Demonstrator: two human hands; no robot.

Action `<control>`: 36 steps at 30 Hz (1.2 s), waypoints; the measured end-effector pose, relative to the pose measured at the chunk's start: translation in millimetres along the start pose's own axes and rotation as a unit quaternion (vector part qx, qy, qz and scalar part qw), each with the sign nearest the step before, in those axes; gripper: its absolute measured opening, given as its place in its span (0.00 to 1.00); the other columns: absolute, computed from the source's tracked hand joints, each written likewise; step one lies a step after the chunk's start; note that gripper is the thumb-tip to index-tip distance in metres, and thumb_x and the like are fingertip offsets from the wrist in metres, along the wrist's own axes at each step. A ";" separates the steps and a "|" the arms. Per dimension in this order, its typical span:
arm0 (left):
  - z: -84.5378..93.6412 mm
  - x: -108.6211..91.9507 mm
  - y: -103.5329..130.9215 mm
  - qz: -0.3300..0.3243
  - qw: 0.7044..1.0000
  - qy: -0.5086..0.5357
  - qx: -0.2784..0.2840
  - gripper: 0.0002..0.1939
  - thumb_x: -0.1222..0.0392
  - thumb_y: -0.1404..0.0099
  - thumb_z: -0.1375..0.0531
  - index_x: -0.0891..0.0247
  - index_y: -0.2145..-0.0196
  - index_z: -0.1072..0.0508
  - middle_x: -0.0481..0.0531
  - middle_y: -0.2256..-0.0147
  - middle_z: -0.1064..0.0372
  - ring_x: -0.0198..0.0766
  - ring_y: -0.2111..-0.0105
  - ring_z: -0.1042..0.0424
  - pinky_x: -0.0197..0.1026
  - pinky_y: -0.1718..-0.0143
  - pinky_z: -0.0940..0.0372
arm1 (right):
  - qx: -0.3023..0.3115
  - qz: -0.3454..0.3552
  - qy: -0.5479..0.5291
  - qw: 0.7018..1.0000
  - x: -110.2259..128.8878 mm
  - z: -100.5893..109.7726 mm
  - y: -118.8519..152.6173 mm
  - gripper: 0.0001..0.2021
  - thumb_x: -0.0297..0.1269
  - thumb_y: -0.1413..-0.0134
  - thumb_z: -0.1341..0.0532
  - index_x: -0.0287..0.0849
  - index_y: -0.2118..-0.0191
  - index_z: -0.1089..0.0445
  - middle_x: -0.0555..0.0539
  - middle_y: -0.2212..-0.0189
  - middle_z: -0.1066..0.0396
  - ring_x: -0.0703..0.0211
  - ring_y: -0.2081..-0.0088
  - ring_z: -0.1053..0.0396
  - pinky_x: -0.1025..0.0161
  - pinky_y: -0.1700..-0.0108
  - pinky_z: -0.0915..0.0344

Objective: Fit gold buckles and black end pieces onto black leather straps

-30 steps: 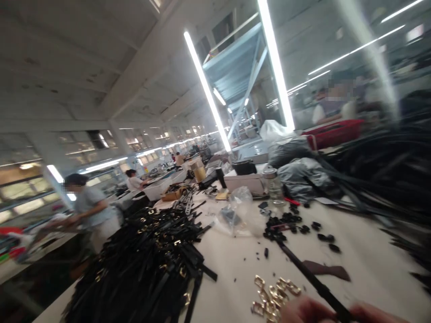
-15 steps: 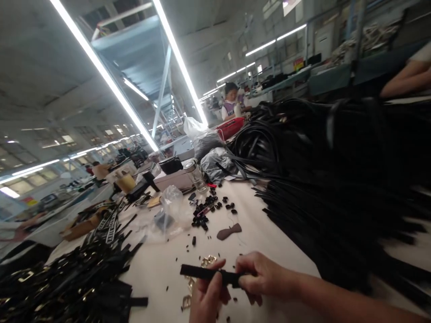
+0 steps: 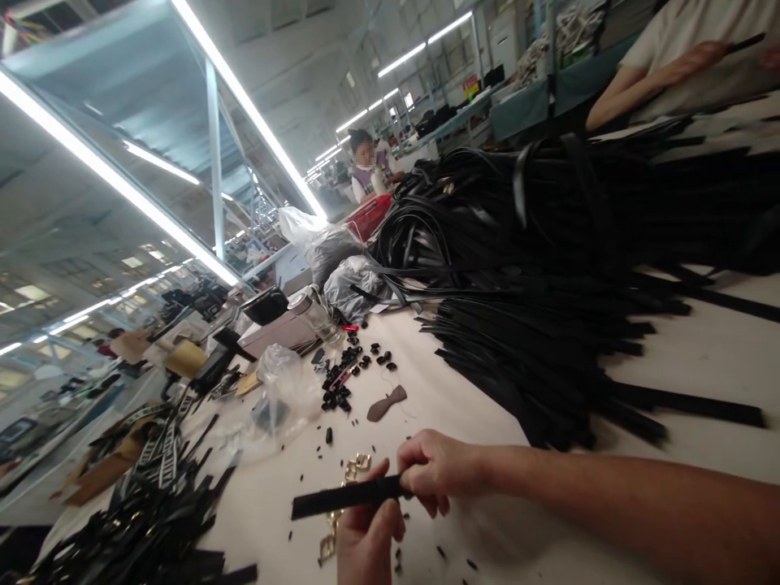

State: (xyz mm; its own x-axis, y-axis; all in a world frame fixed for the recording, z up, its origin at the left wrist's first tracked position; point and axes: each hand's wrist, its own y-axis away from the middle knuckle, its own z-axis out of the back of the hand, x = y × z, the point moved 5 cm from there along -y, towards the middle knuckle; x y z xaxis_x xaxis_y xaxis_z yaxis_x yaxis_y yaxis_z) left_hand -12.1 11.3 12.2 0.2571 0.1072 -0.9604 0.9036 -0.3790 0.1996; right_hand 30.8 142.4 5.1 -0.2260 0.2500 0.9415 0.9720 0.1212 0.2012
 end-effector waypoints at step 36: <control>16.5 5.3 -13.6 -0.018 0.995 -0.057 -0.082 0.25 0.52 0.62 0.23 0.66 0.66 0.20 0.51 0.71 0.24 0.30 0.74 0.30 0.28 0.72 0.33 | -0.206 0.124 0.436 0.867 28.3 7.7 15.2 0.03 0.32 0.56 0.41 0.40 0.76 0.32 0.54 0.83 0.43 0.65 0.79 0.51 0.66 0.76 0.55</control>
State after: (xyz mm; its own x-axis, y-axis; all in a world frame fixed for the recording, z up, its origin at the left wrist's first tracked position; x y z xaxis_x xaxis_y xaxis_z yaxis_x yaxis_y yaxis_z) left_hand -28.6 1.9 1.2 0.1923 0.0100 -0.9813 0.9573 -0.2217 0.1854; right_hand 38.7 158.7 32.7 -0.0475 -0.6246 0.7795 0.9647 -0.2311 -0.1264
